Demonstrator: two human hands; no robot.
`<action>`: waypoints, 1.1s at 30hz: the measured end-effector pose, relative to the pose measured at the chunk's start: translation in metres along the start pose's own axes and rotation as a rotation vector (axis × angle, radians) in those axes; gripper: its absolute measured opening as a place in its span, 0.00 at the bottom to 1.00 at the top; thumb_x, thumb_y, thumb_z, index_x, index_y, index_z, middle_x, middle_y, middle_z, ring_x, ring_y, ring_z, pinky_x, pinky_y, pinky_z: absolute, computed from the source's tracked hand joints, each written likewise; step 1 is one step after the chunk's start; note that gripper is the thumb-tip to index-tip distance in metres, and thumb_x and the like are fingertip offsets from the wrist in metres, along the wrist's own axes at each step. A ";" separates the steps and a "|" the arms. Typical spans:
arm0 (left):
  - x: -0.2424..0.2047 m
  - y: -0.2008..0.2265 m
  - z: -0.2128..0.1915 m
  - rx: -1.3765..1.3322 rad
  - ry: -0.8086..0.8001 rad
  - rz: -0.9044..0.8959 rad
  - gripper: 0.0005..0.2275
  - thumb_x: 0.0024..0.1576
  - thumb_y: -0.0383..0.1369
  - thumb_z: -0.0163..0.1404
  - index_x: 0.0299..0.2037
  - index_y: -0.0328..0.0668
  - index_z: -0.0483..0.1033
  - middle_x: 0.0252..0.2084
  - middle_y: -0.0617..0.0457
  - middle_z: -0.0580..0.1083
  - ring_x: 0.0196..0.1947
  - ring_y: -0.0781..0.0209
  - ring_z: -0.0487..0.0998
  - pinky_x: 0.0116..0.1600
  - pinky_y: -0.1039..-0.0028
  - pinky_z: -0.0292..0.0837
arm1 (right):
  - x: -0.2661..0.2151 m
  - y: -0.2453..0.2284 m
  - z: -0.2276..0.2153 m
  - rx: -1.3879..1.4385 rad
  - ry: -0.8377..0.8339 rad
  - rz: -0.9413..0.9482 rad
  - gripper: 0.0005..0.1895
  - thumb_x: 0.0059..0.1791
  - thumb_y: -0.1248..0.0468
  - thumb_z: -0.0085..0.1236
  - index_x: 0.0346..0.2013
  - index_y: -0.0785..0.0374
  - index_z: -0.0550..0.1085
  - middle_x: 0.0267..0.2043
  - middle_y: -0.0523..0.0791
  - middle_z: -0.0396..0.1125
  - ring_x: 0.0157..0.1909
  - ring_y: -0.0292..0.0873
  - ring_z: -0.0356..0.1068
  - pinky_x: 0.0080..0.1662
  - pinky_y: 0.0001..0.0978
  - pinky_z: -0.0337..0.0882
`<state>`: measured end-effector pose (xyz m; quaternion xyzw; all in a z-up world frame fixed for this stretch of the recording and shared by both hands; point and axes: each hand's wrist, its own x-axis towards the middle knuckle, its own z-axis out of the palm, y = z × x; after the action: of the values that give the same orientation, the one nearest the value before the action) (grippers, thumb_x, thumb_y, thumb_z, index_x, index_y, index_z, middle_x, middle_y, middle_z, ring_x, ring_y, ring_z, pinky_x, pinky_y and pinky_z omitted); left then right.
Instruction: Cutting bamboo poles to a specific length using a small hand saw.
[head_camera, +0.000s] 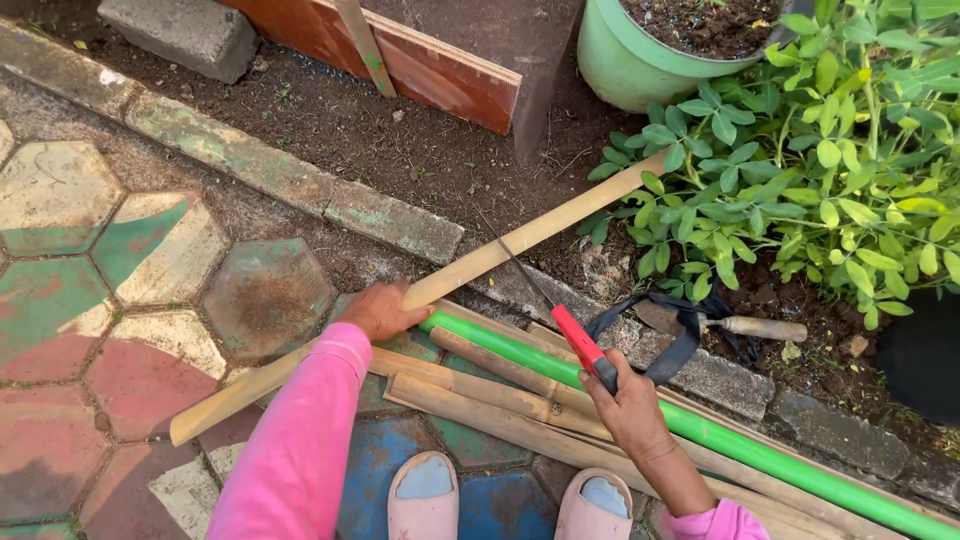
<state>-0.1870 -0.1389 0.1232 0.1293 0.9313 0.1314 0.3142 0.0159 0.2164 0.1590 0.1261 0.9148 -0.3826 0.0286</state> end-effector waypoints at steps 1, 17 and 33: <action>0.005 -0.002 -0.003 -0.060 0.004 0.031 0.31 0.52 0.59 0.48 0.53 0.39 0.74 0.45 0.35 0.79 0.49 0.37 0.79 0.57 0.53 0.73 | 0.001 0.000 -0.002 0.002 -0.011 0.022 0.16 0.49 0.54 0.61 0.41 0.62 0.69 0.20 0.55 0.65 0.24 0.59 0.67 0.30 0.45 0.67; -0.056 0.024 0.071 0.035 0.280 0.085 0.18 0.56 0.37 0.50 0.50 0.28 0.68 0.40 0.32 0.76 0.40 0.34 0.80 0.46 0.50 0.77 | -0.068 -0.009 -0.023 -0.023 -0.114 0.286 0.17 0.48 0.53 0.60 0.42 0.61 0.69 0.16 0.51 0.65 0.19 0.50 0.67 0.29 0.42 0.68; -0.021 0.005 0.094 0.054 0.202 0.028 0.08 0.61 0.33 0.46 0.42 0.35 0.71 0.34 0.35 0.79 0.38 0.34 0.82 0.44 0.48 0.79 | -0.054 -0.041 -0.052 -0.075 -0.151 0.347 0.19 0.48 0.52 0.60 0.43 0.63 0.72 0.17 0.55 0.64 0.21 0.55 0.66 0.31 0.47 0.66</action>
<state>-0.1118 -0.1252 0.0640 0.1367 0.9595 0.1229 0.2134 0.0600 0.2143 0.2321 0.2515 0.8883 -0.3460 0.1674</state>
